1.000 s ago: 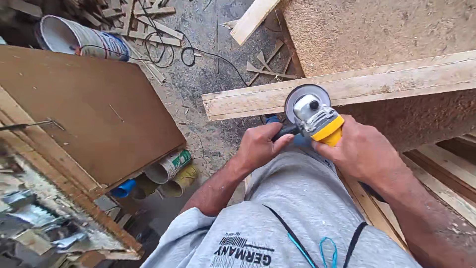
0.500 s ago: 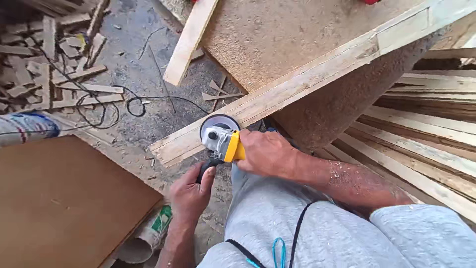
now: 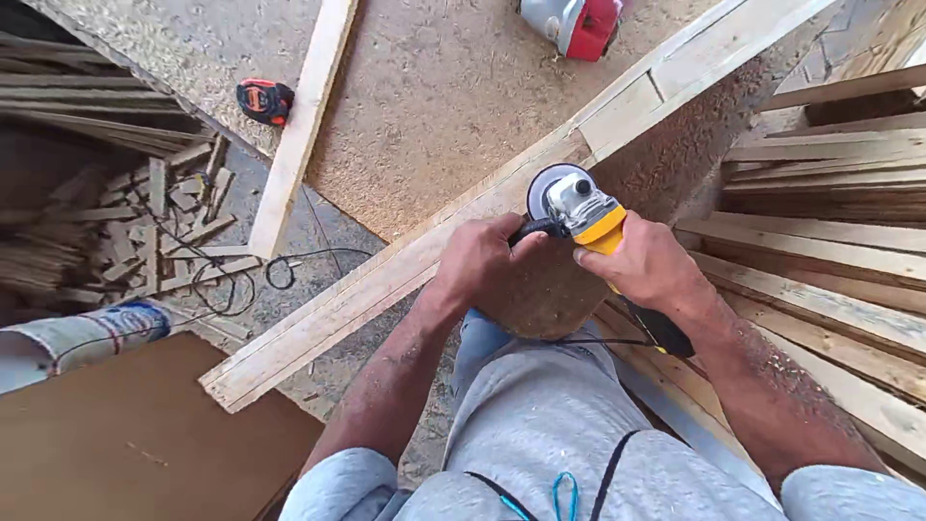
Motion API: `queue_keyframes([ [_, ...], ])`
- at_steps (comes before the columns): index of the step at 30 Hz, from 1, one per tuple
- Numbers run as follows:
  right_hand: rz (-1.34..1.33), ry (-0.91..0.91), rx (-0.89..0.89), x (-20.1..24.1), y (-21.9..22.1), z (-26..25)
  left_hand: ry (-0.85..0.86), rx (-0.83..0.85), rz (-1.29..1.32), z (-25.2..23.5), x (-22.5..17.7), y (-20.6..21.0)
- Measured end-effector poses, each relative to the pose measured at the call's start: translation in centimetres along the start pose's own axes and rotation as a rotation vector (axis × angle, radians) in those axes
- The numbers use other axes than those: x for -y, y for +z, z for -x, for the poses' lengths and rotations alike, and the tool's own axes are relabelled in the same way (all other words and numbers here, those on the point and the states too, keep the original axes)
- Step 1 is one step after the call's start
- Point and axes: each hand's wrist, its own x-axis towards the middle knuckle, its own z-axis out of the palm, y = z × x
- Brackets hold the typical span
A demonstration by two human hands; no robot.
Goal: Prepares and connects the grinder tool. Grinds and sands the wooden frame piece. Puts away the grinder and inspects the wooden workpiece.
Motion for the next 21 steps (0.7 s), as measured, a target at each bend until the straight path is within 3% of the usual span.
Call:
queue_keyframes([
  [5,-0.047,-0.080,0.069,-2.5,-1.1,-0.6,-0.019,-0.022,-0.014,0.0,-2.0,0.6],
  [12,-0.126,-0.136,0.056,0.0,-2.9,-4.8,-0.085,-0.062,-0.136,-4.3,-1.8,-3.5],
  [17,-0.098,-0.159,0.159,0.9,-2.7,-3.8,-0.091,-0.080,-0.104,-1.5,-0.8,-3.1],
  [21,-0.116,-0.166,0.052,2.1,-2.6,-4.3,-0.120,-0.112,-0.108,-2.8,-0.3,-3.6],
])
